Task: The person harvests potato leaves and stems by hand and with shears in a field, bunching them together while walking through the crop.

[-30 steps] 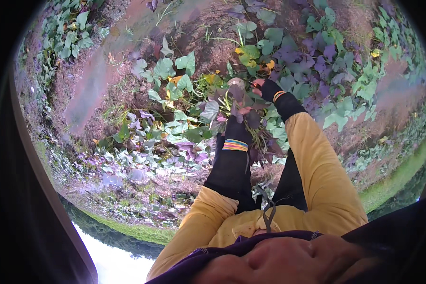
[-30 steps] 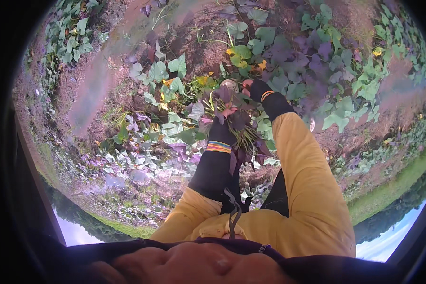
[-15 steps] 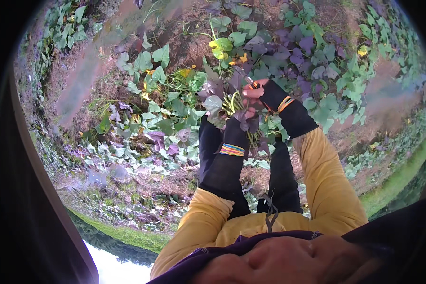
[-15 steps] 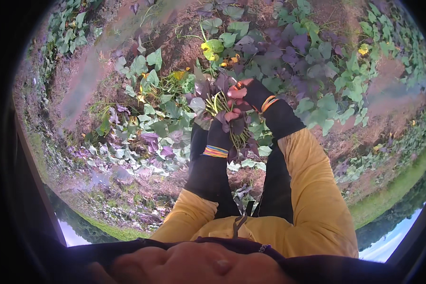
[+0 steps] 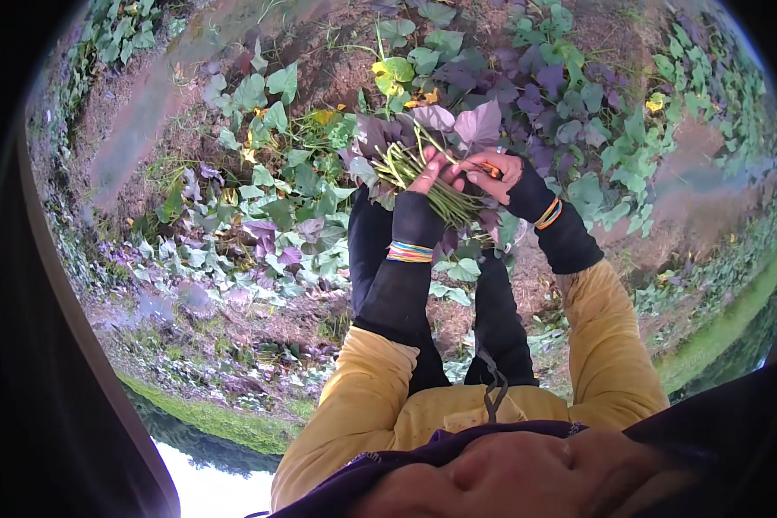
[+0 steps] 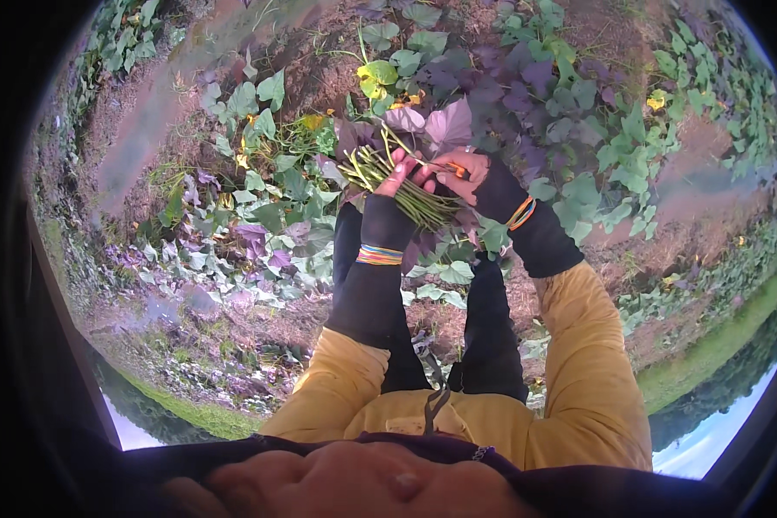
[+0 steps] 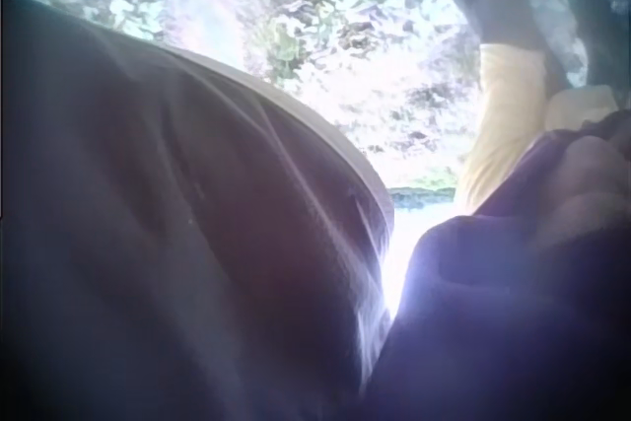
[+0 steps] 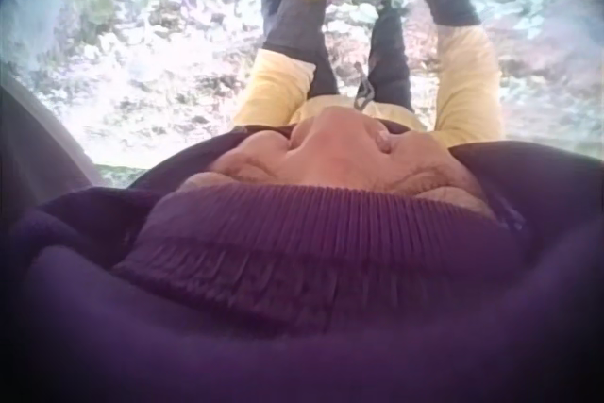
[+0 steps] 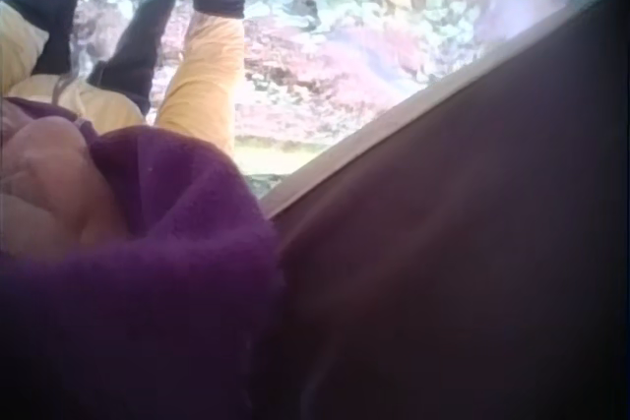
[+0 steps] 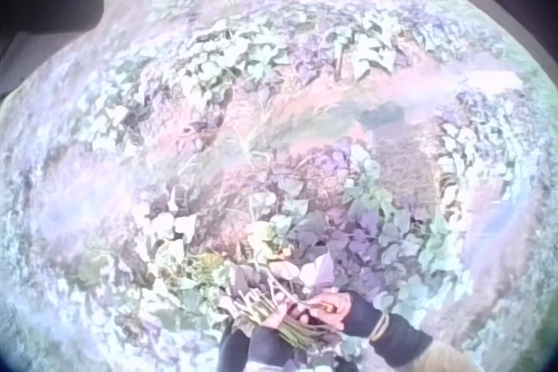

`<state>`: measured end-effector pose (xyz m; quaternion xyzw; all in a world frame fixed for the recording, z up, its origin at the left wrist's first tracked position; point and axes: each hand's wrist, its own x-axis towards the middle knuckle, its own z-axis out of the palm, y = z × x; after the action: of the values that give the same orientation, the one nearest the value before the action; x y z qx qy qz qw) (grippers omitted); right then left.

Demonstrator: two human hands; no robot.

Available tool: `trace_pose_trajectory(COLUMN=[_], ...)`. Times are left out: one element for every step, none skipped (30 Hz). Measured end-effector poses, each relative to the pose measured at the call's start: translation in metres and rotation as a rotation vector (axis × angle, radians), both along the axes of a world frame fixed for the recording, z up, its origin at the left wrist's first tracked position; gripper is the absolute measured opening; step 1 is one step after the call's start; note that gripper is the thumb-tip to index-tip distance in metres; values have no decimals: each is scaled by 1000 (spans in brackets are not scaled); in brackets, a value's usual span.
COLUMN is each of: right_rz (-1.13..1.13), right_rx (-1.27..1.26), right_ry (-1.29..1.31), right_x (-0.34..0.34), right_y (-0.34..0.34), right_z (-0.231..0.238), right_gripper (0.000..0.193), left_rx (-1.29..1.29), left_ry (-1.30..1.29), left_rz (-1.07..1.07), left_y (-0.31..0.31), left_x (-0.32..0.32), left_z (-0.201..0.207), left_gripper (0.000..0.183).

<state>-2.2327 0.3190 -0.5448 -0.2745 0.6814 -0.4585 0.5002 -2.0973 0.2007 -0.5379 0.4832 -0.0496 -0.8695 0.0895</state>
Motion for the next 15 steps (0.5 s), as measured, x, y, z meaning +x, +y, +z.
trace_pose_trajectory(right_rz=[3, -3, -10, 30, 30, 14, -2, 3, -52, -106, -148, -210, -271, -337, -399], right_rx=[-1, 32, 64, 70, 74, 71, 68, 63, 122, 181, -12, -41, -71, 43, 159], right_ry=[-8, -52, -96, -86, -88, -173, -258, -261, -239, -217, 173, 163, 153, -94, -341], right_x=[3, 3, 4, 8, 10, 12, 13, 11, 5, 1, -7, -13, -17, -17, -17], right_y=[2, 1, -1, -1, 0, 0, 0, -7, -15, -22, -24, -29, -33, -40, -46], right_z=[-1, 4, 6, 0, -1, -2, -2, 2, 9, 13, 6, 0, -5, -8, -11], right_gripper=[20, 19, 18, 16, 16, 16, 16, 16, 16, 16, 17, 17, 17, 17, 16], left_rx=[-1, 30, 61, 81, 85, 93, 101, 96, 64, 32, 31, 39, 45, 79, 106], left_ry=[-8, -15, -21, 26, 25, 26, 28, 25, -3, -31, -23, -1, 21, 35, 109], left_rz=[3, -84, -171, -127, -127, -85, -43, -38, -83, -127, -126, -199, -272, -268, -246], left_y=[-1, -4, -6, -6, -5, -5, -5, -9, -13, -18, -22, -24, -27, -32, -33], left_x=[3, 4, 6, 11, 10, 8, 7, 9, 11, 12, 5, -1, -8, -15, -16], left_z=[0, 0, 0, -7, -6, -6, -5, -6, -8, -9, -5, 1, 8, 20, 19], left_gripper=[34, 35, 36, 37, 37, 34, 33, 33, 32, 32, 32, 31, 31, 29, 24])
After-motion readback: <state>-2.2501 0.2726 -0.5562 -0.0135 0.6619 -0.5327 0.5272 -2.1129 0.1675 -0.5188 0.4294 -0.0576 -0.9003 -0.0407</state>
